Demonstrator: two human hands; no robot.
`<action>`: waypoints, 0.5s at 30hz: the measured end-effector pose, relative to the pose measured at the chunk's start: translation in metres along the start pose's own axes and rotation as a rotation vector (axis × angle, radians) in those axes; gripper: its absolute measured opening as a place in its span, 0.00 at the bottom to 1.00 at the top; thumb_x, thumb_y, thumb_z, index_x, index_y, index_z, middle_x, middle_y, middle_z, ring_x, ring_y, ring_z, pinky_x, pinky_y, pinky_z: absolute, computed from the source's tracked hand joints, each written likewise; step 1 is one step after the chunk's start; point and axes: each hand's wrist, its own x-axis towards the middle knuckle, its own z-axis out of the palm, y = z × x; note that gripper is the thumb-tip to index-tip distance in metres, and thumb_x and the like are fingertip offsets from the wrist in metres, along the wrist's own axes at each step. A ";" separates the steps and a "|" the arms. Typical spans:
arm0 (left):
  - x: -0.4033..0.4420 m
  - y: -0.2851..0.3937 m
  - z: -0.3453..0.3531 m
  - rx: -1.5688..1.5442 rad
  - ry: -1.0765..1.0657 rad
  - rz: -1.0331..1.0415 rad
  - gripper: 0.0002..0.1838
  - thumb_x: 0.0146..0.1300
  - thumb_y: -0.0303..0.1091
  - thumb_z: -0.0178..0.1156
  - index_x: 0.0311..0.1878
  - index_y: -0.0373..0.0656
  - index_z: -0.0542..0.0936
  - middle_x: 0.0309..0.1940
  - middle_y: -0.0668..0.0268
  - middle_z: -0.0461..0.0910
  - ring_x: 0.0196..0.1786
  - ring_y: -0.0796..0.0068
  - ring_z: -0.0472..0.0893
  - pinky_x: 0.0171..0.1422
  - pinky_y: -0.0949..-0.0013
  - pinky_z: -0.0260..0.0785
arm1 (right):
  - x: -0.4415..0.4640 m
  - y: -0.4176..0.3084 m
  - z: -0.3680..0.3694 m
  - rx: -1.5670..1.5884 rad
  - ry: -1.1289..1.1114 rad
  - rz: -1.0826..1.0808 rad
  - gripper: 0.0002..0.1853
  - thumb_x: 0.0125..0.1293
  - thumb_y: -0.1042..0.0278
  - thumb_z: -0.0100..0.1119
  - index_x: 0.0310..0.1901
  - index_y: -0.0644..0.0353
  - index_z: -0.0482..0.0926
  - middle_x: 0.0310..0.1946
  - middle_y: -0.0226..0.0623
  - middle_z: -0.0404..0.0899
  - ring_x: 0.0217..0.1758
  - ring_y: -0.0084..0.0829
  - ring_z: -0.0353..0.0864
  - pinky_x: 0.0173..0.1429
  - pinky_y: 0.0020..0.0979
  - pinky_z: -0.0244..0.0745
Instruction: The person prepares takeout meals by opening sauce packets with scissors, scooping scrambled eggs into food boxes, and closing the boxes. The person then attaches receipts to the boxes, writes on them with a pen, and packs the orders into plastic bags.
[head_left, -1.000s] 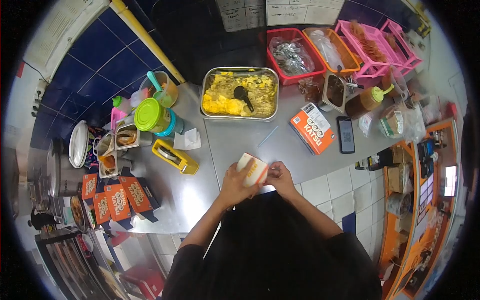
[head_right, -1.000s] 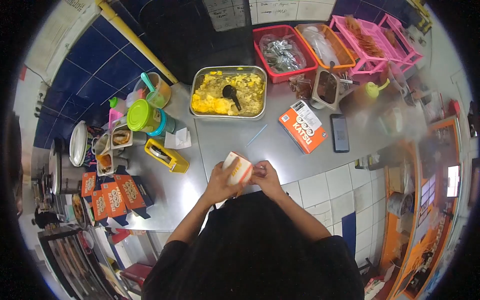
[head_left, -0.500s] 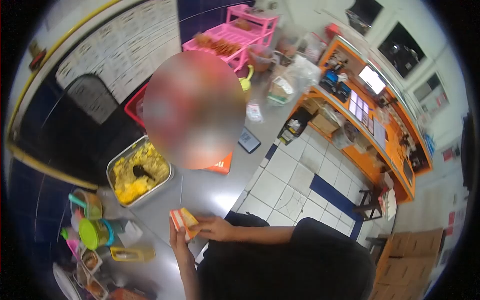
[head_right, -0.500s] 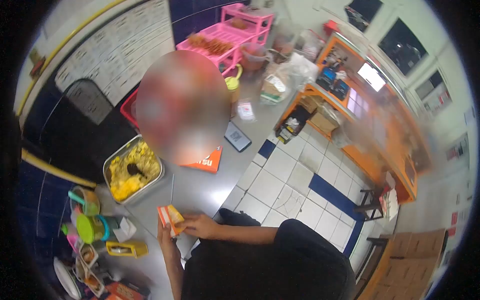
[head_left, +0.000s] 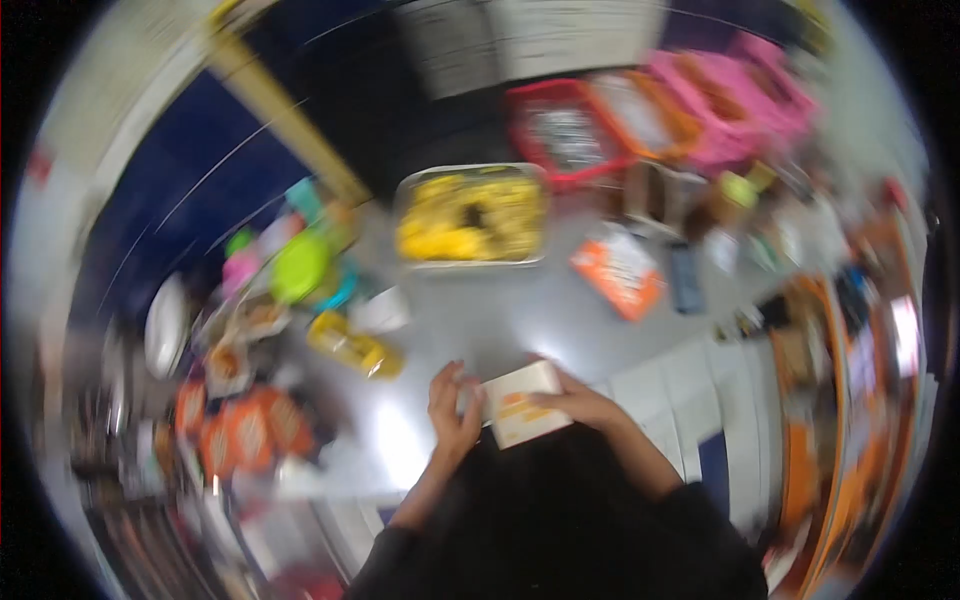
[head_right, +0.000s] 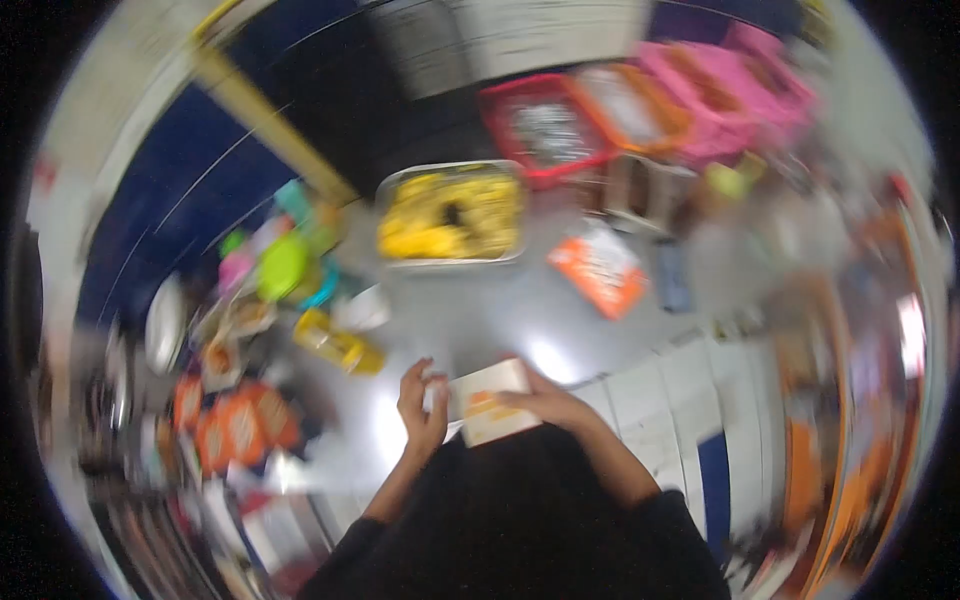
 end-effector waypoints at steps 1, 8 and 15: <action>-0.002 -0.012 -0.007 0.043 0.293 -0.269 0.21 0.66 0.42 0.68 0.57 0.40 0.78 0.59 0.51 0.75 0.63 0.49 0.73 0.67 0.55 0.66 | 0.002 0.001 0.003 0.011 0.043 -0.035 0.41 0.71 0.66 0.66 0.79 0.60 0.53 0.66 0.41 0.71 0.70 0.32 0.71 0.71 0.33 0.70; 0.035 -0.084 -0.095 -0.729 0.609 -1.236 0.34 0.70 0.51 0.62 0.68 0.33 0.68 0.66 0.52 0.67 0.60 0.48 0.76 0.52 0.46 0.78 | 0.007 0.007 -0.002 0.046 0.160 -0.042 0.39 0.73 0.74 0.59 0.80 0.56 0.51 0.65 0.43 0.72 0.65 0.33 0.76 0.67 0.34 0.74; 0.041 -0.126 -0.095 -1.100 0.569 -1.099 0.19 0.74 0.42 0.60 0.61 0.42 0.78 0.60 0.50 0.76 0.56 0.51 0.80 0.55 0.55 0.79 | 0.015 0.000 0.006 0.027 0.096 -0.057 0.39 0.74 0.74 0.58 0.81 0.56 0.50 0.65 0.44 0.72 0.65 0.34 0.77 0.66 0.36 0.76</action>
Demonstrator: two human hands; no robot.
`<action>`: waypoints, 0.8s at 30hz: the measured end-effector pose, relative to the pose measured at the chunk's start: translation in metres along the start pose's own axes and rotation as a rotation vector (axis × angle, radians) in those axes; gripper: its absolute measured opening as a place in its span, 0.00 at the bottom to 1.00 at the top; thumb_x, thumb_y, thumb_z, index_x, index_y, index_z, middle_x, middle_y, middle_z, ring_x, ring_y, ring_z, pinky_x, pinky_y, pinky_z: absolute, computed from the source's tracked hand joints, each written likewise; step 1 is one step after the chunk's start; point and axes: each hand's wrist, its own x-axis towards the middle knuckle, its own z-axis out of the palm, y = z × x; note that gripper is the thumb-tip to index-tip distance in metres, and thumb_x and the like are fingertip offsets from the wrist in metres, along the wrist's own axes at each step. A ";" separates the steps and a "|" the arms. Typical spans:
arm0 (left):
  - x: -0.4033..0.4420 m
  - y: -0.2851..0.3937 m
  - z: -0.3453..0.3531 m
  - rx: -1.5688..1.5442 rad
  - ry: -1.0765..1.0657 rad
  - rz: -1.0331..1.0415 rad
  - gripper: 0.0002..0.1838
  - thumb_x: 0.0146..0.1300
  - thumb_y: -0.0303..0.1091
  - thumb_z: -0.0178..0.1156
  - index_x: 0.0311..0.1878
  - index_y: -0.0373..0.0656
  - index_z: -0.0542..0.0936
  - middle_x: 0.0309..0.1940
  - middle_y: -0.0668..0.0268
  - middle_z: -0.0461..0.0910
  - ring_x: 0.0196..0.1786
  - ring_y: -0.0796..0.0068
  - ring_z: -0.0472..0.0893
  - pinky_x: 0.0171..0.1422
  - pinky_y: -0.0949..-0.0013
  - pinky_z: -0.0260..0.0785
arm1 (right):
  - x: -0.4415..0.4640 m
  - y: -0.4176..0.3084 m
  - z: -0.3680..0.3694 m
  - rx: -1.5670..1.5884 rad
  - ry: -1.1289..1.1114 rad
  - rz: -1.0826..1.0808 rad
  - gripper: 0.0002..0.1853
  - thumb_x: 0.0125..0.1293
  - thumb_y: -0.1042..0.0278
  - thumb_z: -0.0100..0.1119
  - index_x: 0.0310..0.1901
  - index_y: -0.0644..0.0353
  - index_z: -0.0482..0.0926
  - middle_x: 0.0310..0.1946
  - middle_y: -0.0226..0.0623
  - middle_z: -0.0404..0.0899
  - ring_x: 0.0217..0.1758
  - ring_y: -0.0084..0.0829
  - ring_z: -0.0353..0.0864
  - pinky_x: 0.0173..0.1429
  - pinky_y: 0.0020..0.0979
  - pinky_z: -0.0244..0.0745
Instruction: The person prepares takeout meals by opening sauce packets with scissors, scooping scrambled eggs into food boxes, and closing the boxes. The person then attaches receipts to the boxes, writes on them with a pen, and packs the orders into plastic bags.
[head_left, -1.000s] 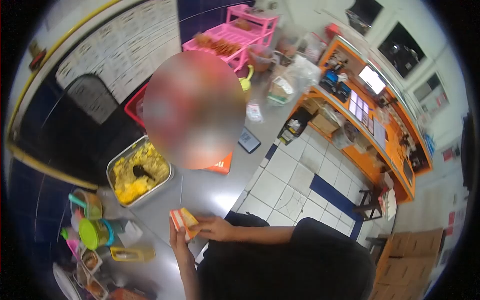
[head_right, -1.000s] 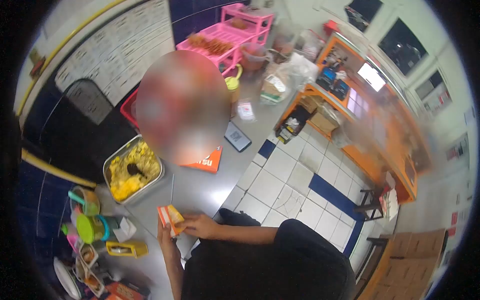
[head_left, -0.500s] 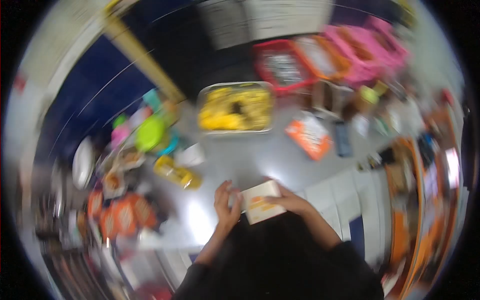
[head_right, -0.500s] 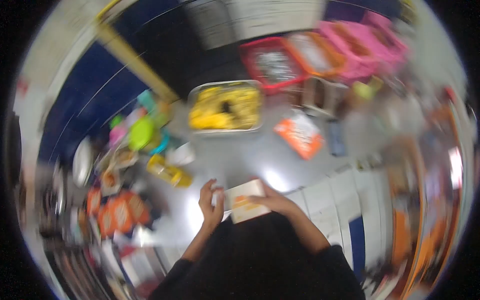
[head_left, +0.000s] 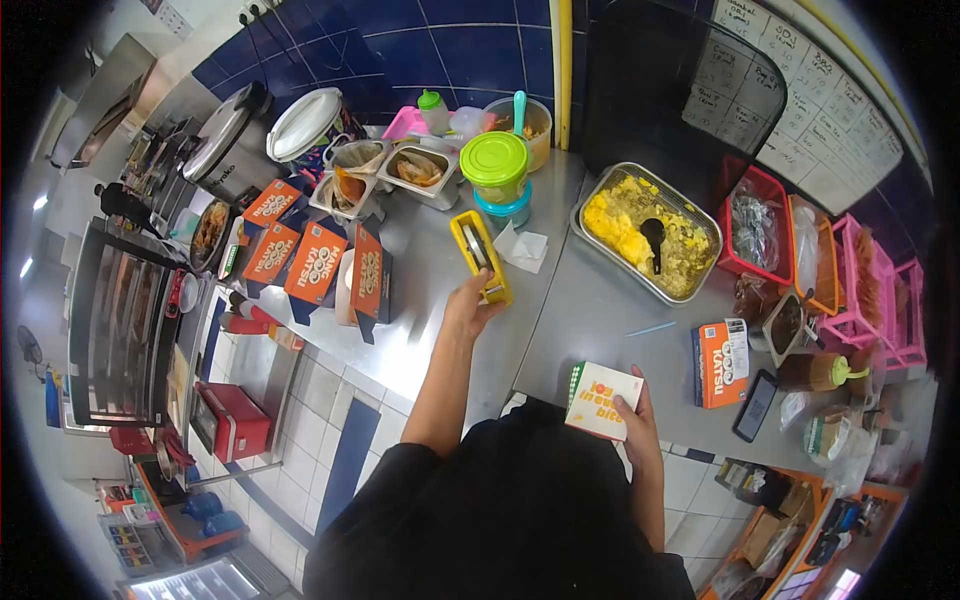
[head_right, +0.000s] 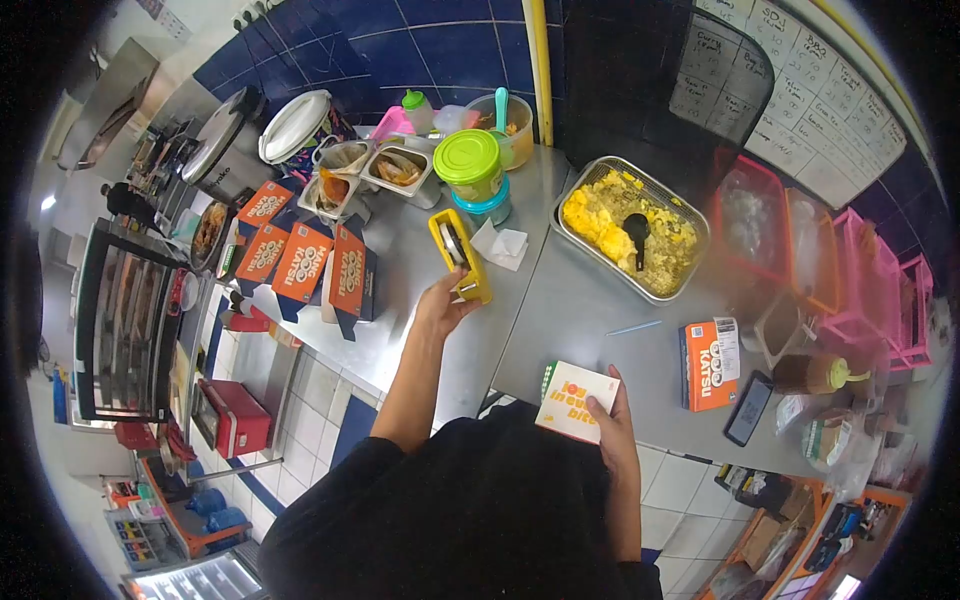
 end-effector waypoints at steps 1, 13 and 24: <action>-0.012 -0.016 -0.006 -0.062 -0.054 0.120 0.16 0.74 0.41 0.59 0.57 0.41 0.80 0.60 0.51 0.76 0.56 0.52 0.81 0.55 0.54 0.79 | 0.002 -0.001 0.003 0.026 0.011 -0.011 0.39 0.74 0.73 0.57 0.81 0.56 0.49 0.65 0.44 0.72 0.65 0.34 0.77 0.66 0.37 0.76; -0.110 -0.072 0.051 0.871 -0.330 0.578 0.15 0.73 0.42 0.62 0.39 0.38 0.82 0.28 0.55 0.81 0.29 0.67 0.81 0.36 0.64 0.73 | 0.018 -0.013 0.023 0.483 0.332 0.174 0.23 0.74 0.42 0.53 0.58 0.50 0.73 0.41 0.32 0.85 0.30 0.30 0.84 0.27 0.26 0.70; -0.143 -0.109 0.119 1.345 -0.662 0.393 0.21 0.66 0.50 0.69 0.37 0.37 0.84 0.18 0.64 0.76 0.20 0.77 0.72 0.26 0.68 0.64 | -0.005 -0.006 0.014 0.680 0.329 0.124 0.23 0.77 0.46 0.53 0.61 0.55 0.71 0.46 0.35 0.83 0.37 0.28 0.86 0.35 0.29 0.83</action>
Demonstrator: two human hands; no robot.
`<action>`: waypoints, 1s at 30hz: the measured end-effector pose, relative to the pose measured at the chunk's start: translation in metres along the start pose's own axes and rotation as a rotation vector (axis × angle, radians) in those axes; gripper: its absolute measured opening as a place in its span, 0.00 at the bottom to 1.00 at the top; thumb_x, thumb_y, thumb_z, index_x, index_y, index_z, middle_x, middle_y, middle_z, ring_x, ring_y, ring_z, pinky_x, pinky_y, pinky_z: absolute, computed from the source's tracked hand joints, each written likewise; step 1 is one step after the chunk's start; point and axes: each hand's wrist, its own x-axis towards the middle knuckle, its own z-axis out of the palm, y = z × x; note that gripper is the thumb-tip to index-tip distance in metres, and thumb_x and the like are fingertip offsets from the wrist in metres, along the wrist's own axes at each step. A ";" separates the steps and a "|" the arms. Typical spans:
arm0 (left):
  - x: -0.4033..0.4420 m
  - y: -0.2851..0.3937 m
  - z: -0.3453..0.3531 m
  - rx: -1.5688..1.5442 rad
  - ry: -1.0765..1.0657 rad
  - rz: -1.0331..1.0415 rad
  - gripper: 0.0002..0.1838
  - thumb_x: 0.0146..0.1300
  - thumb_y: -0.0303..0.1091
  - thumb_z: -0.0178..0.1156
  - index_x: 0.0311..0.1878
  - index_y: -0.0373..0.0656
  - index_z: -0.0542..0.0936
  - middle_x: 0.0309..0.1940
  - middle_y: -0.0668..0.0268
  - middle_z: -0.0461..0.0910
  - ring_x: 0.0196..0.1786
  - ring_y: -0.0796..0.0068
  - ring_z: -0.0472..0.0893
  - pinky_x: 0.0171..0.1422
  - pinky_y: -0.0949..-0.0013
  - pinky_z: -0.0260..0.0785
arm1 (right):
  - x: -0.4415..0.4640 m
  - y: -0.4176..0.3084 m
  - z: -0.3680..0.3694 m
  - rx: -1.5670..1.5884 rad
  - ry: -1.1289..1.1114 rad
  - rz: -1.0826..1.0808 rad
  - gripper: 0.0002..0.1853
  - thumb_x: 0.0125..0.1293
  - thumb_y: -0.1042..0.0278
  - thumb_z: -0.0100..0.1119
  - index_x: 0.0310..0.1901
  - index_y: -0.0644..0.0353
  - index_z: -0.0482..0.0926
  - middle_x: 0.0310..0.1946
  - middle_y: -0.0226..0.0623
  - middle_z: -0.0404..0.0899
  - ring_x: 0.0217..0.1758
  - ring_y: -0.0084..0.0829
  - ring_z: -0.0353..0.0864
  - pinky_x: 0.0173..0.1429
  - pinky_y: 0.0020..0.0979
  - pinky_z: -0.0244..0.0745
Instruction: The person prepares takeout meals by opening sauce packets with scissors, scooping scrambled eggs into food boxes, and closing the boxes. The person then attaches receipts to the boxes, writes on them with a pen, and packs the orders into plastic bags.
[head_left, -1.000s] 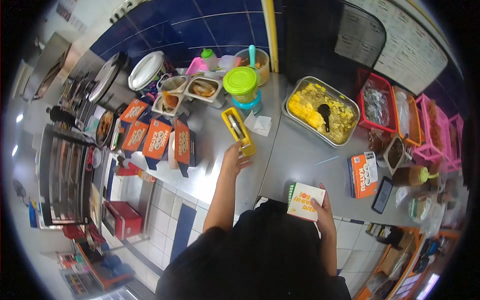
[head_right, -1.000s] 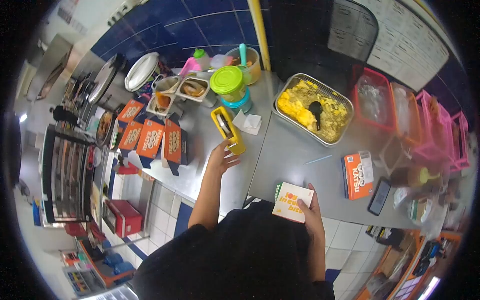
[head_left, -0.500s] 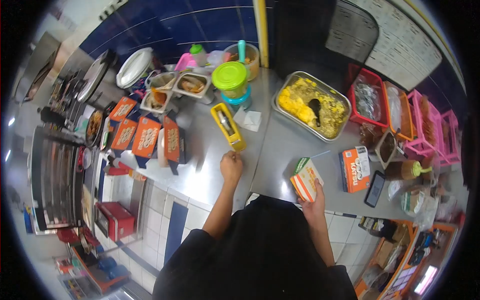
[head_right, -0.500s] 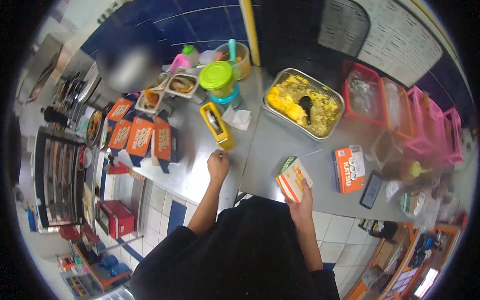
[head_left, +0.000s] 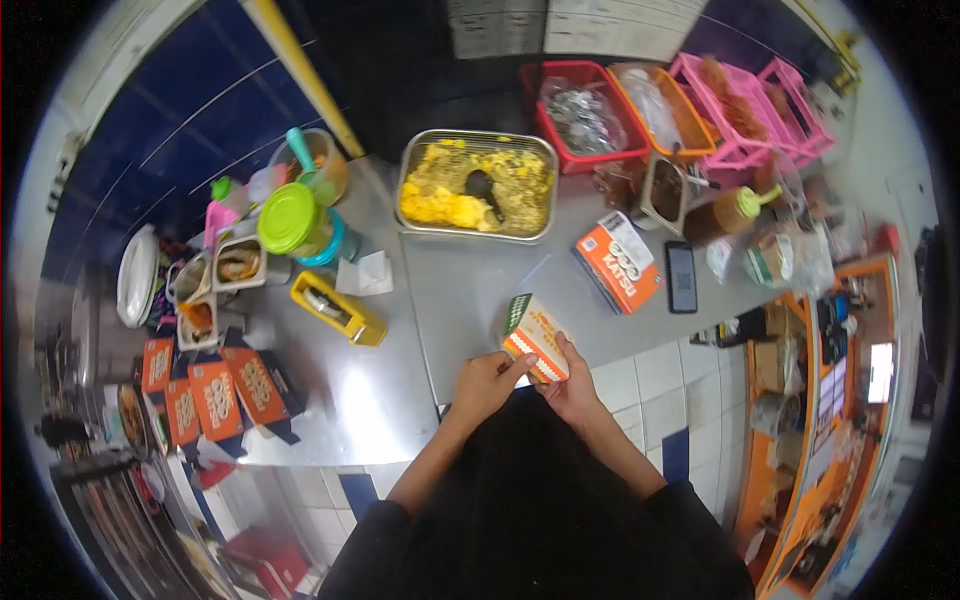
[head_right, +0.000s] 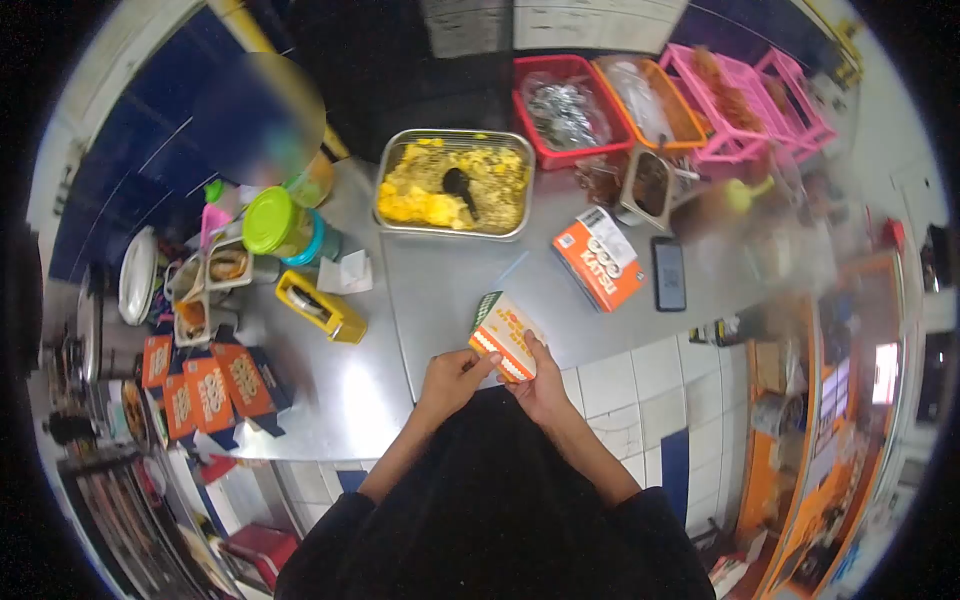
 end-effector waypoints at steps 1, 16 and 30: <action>-0.001 0.000 0.007 -0.010 0.024 0.070 0.20 0.65 0.49 0.71 0.38 0.38 0.85 0.19 0.63 0.77 0.20 0.75 0.74 0.26 0.68 0.65 | -0.003 -0.004 -0.004 0.031 -0.009 0.007 0.23 0.77 0.46 0.53 0.61 0.55 0.71 0.47 0.35 0.83 0.38 0.28 0.86 0.35 0.30 0.84; 0.052 0.086 0.097 -0.800 -0.270 -0.079 0.28 0.74 0.32 0.61 0.72 0.38 0.65 0.60 0.56 0.78 0.59 0.66 0.81 0.62 0.65 0.75 | -0.041 -0.118 -0.106 -0.631 -0.133 -0.658 0.42 0.79 0.54 0.54 0.82 0.59 0.42 0.74 0.49 0.65 0.60 0.26 0.79 0.55 0.28 0.81; 0.140 0.133 0.244 0.402 0.760 -0.150 0.38 0.74 0.55 0.55 0.72 0.29 0.65 0.68 0.45 0.72 0.65 0.48 0.76 0.70 0.52 0.67 | -0.215 -0.255 -0.416 -0.786 0.627 -0.821 0.43 0.73 0.43 0.60 0.79 0.60 0.55 0.73 0.58 0.65 0.58 0.44 0.83 0.57 0.37 0.79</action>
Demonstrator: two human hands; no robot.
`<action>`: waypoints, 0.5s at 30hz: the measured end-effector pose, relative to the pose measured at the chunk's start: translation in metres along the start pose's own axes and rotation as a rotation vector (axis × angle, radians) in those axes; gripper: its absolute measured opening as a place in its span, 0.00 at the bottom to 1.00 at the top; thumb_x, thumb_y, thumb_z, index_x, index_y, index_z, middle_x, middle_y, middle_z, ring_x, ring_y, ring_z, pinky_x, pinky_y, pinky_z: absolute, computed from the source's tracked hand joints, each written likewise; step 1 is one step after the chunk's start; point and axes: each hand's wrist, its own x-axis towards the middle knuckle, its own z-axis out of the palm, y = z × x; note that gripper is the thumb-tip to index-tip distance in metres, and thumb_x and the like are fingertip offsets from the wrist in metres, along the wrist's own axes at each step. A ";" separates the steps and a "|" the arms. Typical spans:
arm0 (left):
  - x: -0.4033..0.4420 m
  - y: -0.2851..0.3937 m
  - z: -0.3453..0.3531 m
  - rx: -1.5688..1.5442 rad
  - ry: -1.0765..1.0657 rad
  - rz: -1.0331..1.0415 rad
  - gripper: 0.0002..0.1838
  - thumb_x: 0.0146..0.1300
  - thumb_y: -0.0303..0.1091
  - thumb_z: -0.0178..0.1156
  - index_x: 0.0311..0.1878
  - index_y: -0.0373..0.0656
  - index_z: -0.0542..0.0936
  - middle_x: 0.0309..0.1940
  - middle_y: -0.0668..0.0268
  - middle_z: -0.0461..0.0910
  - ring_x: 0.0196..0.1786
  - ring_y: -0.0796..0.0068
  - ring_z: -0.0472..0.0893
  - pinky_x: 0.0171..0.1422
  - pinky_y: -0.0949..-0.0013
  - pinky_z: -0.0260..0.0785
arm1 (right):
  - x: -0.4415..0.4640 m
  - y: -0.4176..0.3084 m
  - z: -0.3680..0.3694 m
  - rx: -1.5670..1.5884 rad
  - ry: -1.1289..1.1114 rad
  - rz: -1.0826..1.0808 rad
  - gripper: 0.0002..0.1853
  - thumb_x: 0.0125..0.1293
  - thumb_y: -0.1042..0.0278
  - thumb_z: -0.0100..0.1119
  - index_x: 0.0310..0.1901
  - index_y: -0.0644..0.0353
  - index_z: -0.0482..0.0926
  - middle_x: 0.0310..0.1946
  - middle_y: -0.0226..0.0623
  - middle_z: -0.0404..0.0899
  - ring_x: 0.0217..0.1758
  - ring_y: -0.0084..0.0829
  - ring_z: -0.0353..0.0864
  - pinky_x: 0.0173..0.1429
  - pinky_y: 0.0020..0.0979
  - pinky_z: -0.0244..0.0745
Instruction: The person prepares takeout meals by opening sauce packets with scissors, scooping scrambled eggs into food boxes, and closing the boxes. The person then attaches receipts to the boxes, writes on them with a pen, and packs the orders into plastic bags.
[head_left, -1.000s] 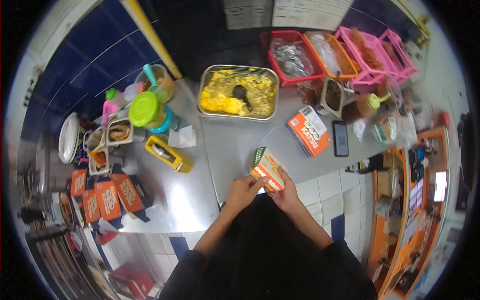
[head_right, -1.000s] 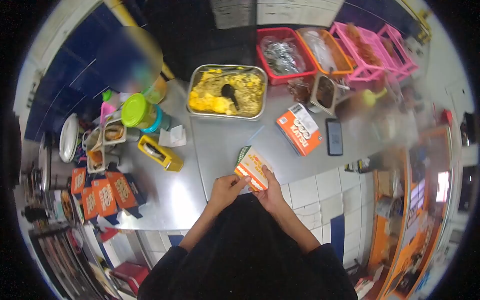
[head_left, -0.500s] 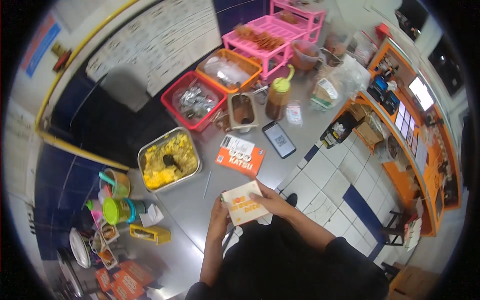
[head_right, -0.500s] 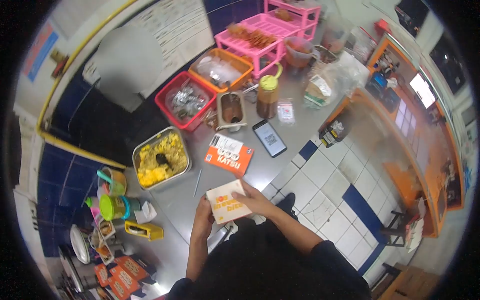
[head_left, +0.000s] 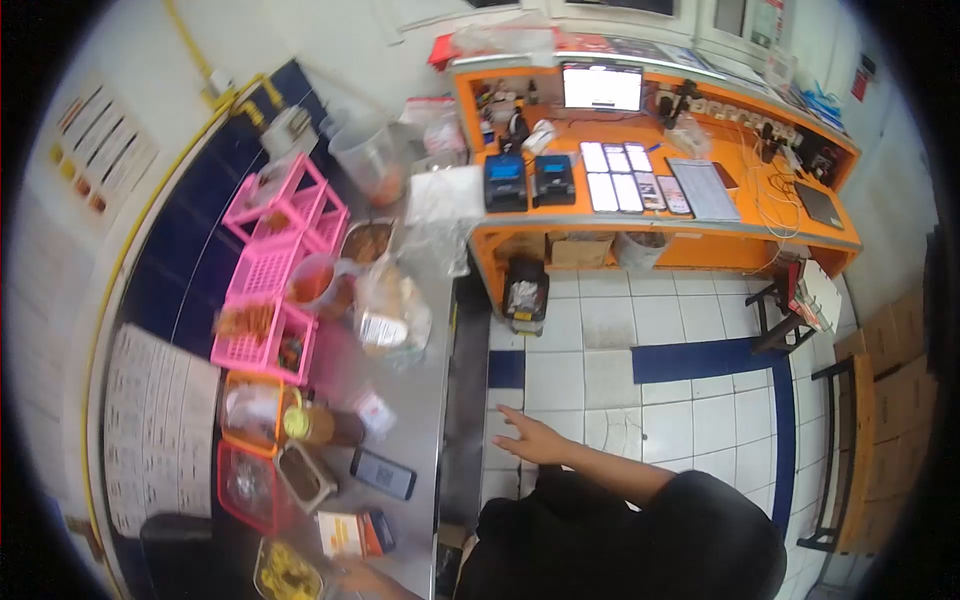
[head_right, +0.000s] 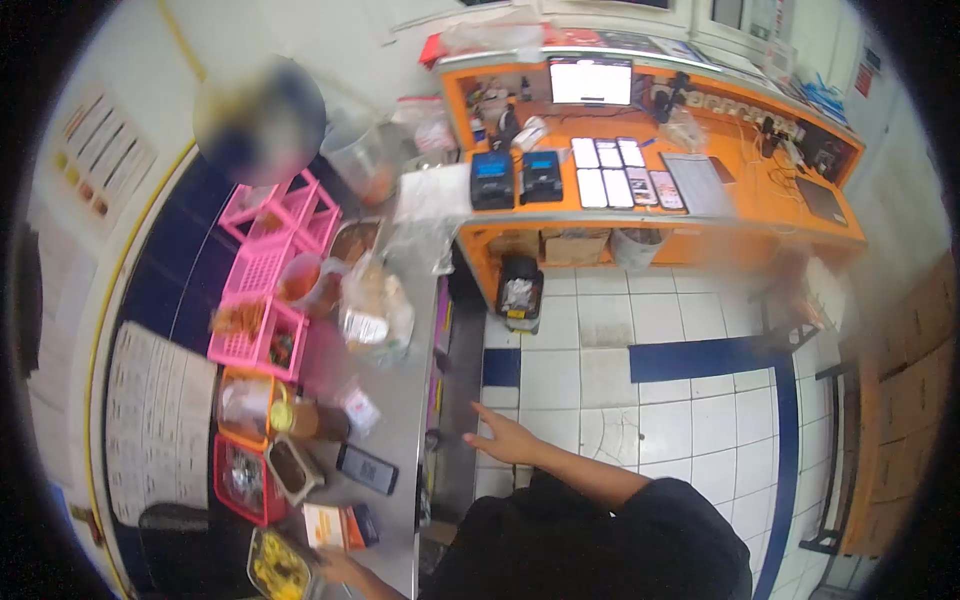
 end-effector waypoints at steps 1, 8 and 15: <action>-0.015 0.009 0.000 0.071 0.256 0.174 0.37 0.76 0.53 0.53 0.71 0.27 0.66 0.65 0.43 0.73 0.63 0.46 0.77 0.69 0.50 0.68 | -0.001 -0.003 -0.023 0.022 -0.004 0.109 0.42 0.72 0.44 0.61 0.78 0.59 0.57 0.73 0.56 0.65 0.57 0.40 0.83 0.53 0.35 0.80; -0.228 0.180 0.154 -0.824 -1.443 -0.096 0.32 0.77 0.60 0.47 0.68 0.43 0.74 0.61 0.58 0.76 0.60 0.63 0.78 0.62 0.63 0.73 | 0.034 -0.063 -0.094 -0.278 0.430 -0.524 0.38 0.70 0.47 0.60 0.75 0.57 0.64 0.76 0.55 0.62 0.78 0.52 0.62 0.77 0.55 0.55; -0.361 0.445 0.097 -1.319 -1.908 0.118 0.47 0.73 0.72 0.41 0.77 0.36 0.63 0.75 0.53 0.64 0.75 0.58 0.67 0.75 0.59 0.62 | 0.150 0.040 -0.185 -0.234 0.250 0.065 0.42 0.77 0.36 0.43 0.81 0.55 0.49 0.79 0.53 0.55 0.83 0.49 0.53 0.81 0.63 0.39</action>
